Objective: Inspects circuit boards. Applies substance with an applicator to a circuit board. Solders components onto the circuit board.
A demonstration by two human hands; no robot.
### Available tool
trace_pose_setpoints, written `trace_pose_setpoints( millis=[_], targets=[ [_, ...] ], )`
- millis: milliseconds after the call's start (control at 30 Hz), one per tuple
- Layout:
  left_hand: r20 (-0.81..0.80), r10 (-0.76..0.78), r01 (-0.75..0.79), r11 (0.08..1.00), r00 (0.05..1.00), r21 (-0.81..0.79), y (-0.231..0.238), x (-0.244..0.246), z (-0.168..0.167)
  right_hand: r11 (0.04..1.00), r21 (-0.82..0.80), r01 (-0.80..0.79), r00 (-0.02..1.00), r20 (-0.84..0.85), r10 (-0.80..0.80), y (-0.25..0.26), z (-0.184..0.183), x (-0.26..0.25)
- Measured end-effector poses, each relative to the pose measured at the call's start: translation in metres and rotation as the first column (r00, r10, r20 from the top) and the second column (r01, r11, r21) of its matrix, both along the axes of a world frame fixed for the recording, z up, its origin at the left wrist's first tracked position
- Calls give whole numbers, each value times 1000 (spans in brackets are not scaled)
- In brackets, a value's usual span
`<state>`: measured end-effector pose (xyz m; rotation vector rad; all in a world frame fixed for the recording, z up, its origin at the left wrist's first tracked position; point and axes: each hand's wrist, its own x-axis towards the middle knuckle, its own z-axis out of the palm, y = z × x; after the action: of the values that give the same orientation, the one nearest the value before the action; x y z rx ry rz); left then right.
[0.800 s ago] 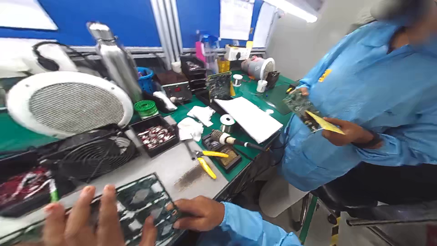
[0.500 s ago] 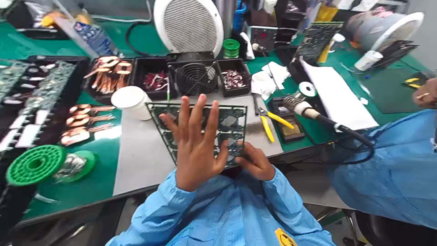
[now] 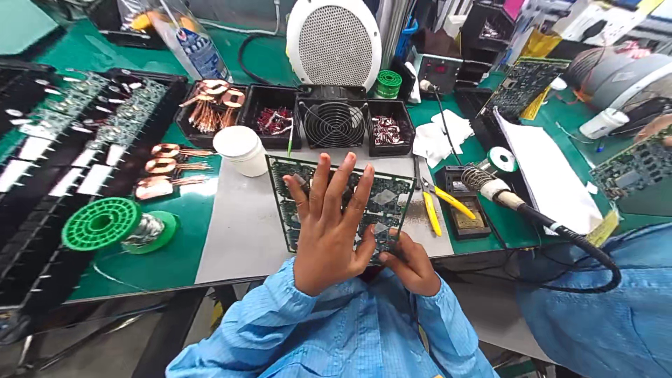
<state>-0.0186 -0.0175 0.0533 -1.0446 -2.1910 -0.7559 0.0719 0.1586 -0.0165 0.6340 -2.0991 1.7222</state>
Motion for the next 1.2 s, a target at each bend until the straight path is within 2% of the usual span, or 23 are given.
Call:
trace_pose_setpoints(
  millis=[333, 533, 833, 1033, 1200],
  targets=[
    [11, 20, -19, 1000, 1000, -20, 2, 0, 0, 1000, -10, -7, 1000, 16, 7, 0, -1, 1],
    [-65, 63, -62, 998, 996, 23, 8, 2, -6, 1000, -18, -14, 1000, 20, 15, 0, -1, 0],
    [-41, 24, -23, 999, 999, 38, 6, 2, -7, 1000, -17, -24, 1000, 16, 24, 1, -3, 0],
    [-84, 38, -34, 998, 996, 52, 8, -3, -10, 999, -30, -18, 999, 40, 19, 0, -1, 1],
    [8, -42, 41, 998, 999, 55, 0, 0, -4, 999, -34, -23, 999, 38, 24, 0, -2, 1]
  ],
)
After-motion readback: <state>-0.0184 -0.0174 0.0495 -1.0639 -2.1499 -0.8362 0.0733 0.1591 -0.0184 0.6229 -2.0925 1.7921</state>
